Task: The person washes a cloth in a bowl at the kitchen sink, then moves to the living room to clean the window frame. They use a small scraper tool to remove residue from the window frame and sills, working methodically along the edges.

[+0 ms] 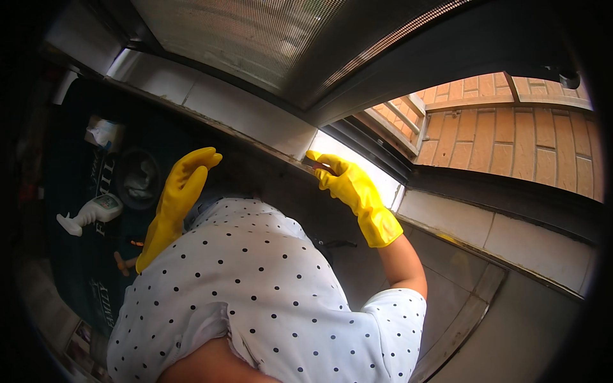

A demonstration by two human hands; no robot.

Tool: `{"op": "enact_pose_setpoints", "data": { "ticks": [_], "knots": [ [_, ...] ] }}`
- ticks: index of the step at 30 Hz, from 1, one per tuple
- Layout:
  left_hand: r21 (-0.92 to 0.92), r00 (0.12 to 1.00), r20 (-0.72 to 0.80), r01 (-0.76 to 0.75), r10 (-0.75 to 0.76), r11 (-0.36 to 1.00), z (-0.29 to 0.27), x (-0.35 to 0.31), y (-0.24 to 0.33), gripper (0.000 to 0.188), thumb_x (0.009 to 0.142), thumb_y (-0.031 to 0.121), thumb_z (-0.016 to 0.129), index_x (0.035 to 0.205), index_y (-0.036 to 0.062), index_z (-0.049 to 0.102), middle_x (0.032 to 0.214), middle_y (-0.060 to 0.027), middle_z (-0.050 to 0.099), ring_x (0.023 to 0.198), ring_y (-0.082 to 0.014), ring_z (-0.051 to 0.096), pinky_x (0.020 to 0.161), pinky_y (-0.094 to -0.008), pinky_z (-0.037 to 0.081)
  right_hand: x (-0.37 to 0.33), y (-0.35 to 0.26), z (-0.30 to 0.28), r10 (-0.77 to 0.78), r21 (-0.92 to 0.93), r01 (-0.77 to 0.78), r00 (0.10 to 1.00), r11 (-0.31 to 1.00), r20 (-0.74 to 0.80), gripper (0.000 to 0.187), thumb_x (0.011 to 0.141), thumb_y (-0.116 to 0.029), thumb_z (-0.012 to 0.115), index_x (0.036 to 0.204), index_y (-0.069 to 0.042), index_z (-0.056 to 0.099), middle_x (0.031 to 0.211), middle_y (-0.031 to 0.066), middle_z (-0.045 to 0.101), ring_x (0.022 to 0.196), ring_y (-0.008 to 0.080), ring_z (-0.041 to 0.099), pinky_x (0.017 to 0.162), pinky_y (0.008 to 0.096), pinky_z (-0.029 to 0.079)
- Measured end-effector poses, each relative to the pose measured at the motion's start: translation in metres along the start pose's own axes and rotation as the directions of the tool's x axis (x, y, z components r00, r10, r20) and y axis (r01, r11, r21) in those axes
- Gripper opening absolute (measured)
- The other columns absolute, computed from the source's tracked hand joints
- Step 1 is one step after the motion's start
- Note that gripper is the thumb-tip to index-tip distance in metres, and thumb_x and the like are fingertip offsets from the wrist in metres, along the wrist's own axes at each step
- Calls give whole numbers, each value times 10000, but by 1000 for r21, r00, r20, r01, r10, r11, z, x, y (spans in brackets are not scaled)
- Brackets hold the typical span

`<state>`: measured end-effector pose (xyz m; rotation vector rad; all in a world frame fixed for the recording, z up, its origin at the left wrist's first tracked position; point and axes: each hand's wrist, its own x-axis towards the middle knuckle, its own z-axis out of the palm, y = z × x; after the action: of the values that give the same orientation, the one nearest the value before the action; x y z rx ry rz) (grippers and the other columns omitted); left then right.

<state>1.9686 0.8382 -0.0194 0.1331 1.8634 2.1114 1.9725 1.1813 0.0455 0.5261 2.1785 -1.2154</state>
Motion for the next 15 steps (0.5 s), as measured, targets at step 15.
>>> {"op": "enact_pose_setpoints", "data": {
  "ticks": [15],
  "knots": [
    [0, 999, -45, -2, 2, 1000, 2, -10, -3, 365, 1001, 19, 480, 1363, 17, 531, 1294, -131, 619, 1225, -203, 578, 1087, -328, 414, 11, -7, 13, -39, -73, 41, 999, 996, 27, 418, 965, -162, 584, 1383, -183, 600, 838, -22, 626, 659, 70, 518, 635, 207, 441]
  ]
}}
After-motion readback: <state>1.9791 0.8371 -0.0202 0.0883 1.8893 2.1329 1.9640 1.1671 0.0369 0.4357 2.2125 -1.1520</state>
